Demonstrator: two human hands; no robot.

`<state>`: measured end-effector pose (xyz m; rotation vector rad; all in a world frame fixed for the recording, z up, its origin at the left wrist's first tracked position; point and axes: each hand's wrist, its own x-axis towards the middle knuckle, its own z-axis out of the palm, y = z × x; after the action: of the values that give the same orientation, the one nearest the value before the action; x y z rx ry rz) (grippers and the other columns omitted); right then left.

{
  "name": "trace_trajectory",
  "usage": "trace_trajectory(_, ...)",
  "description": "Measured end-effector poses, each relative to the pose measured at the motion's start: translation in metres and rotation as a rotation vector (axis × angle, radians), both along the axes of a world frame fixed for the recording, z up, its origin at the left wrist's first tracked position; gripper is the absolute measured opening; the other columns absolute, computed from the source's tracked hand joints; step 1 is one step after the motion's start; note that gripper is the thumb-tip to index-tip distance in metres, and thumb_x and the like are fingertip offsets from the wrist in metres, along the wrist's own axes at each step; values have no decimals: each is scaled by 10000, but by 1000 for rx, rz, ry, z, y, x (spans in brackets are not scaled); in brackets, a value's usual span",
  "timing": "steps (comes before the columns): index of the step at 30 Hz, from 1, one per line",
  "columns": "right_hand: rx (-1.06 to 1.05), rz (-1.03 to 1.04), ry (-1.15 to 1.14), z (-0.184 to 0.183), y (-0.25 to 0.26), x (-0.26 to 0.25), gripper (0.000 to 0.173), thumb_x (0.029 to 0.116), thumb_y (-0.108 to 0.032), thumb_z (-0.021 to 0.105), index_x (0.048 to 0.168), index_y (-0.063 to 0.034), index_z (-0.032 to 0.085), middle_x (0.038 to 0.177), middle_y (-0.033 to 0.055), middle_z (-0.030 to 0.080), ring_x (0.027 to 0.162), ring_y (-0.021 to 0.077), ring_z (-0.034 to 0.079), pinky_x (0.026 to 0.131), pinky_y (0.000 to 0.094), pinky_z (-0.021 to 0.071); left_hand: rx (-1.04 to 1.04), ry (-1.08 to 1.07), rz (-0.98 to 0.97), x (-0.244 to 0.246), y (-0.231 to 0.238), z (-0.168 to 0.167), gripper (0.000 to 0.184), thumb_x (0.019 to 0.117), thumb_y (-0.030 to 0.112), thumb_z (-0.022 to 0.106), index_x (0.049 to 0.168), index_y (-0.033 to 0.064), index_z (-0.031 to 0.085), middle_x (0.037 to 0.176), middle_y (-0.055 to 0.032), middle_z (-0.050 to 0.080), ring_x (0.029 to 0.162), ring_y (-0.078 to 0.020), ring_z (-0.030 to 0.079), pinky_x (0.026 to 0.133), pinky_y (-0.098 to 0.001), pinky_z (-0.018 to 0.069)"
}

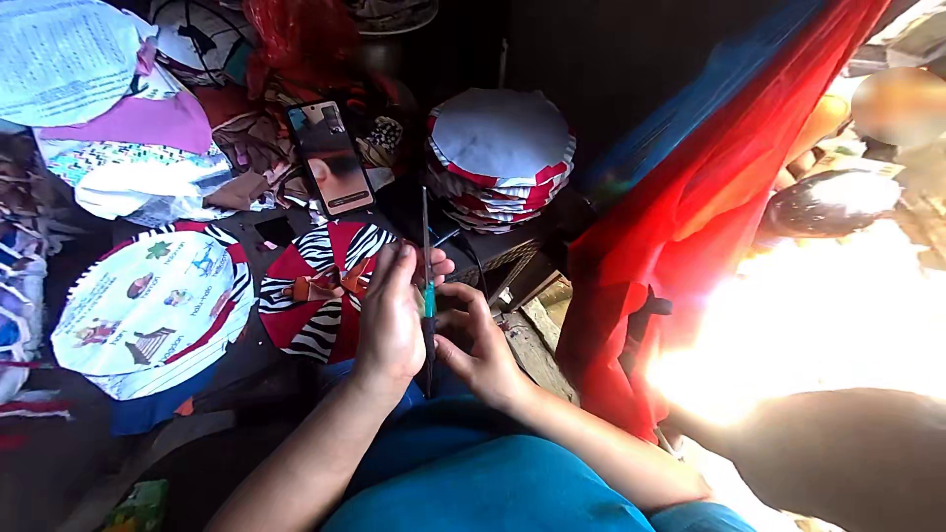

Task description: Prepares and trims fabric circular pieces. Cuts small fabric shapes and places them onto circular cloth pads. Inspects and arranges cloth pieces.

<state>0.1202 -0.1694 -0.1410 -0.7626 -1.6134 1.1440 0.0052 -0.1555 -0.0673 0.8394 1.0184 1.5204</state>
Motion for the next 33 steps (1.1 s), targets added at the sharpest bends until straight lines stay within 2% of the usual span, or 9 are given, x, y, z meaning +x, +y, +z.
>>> trace_trajectory(7, -66, -127, 319, -13, -11, 30, 475, 967, -36, 573, 1409, 43, 419, 1059, -44, 714, 834, 11, 670, 698, 202, 572, 243, 676, -324, -8, 7, -12, 208, 1056, 121, 461, 1109, -11, 613, 1191, -102, 659, 1115, -151, 642, 974, -363, 537)
trace_trajectory(9, -16, -168, 337, -11, -8, 42, 483, 984, -96, 598, 1421, -17, 408, 1069, -88, 712, 843, 4, 674, 698, 194, 576, 221, 983, -463, -8, 4, -10, 304, 1033, 195, 582, 1261, 14, 673, 1378, -152, 595, 1233, -233, 603, 1025, -421, 511)
trace_trajectory(11, -42, -83, 343, -8, -3, 52, 530, 1001, -162, 619, 1453, -9, 389, 1084, -72, 712, 855, 22, 678, 719, 199, 582, 248, 1204, -407, -15, 4, -9, 417, 1022, 235, 611, 1389, 38, 609, 1486, -180, 524, 1304, -320, 567, 1062, -512, 478)
trace_trajectory(16, -356, 379, 454, -8, 2, 49, 379, 978, -302, 676, 1319, -168, 579, 982, -48, 738, 767, 54, 699, 666, 217, 597, 181, 1497, -113, -94, 22, -18, 410, 969, 158, 694, 1344, 7, 631, 1436, -244, 546, 1313, -469, 519, 1055, -678, 410)
trace_trajectory(21, -322, 623, 168, -22, 1, 20, 655, 987, -567, 561, 1344, -25, 473, 965, -45, 664, 858, 37, 669, 750, 234, 584, 126, 1549, -136, -143, 27, -34, 350, 867, 67, 792, 1206, 16, 722, 1438, -264, 539, 1377, -486, 453, 1090, -680, 377)
trace_trajectory(26, -502, 771, 23, -16, 3, -5, 846, 952, -733, 424, 1379, -4, 393, 972, -38, 616, 851, 42, 645, 689, 212, 553, 152, 1474, -101, -146, 33, -44, 151, 977, 48, 627, 1055, -53, 707, 1293, -220, 645, 1201, -392, 623, 1010, -606, 475)
trace_trajectory(28, -572, 774, 3, -12, 6, -10, 761, 977, -662, 439, 1375, -15, 400, 950, -48, 620, 834, 48, 652, 684, 217, 558, 112, 1323, -33, -146, 33, -39, 192, 1022, 86, 576, 1126, -55, 656, 1068, -186, 693, 947, -283, 682, 848, -505, 545)
trace_trajectory(30, -592, 764, -2, -10, 8, -14, 680, 990, -586, 451, 1369, -24, 403, 941, -54, 613, 823, 43, 652, 673, 212, 557, 92, 1129, -40, -150, 32, -37, 199, 1045, 149, 532, 1158, 9, 617, 910, -49, 675, 733, -70, 615, 673, -272, 518)
trace_trajectory(33, -578, 745, 26, -8, 11, -18, 655, 1002, -551, 471, 1375, -17, 400, 962, -46, 607, 843, 44, 653, 663, 204, 553, 70, 738, -200, -151, 31, -34, 178, 1044, 115, 483, 1115, 70, 640, 813, 84, 666, 698, 25, 634, 668, -153, 546)
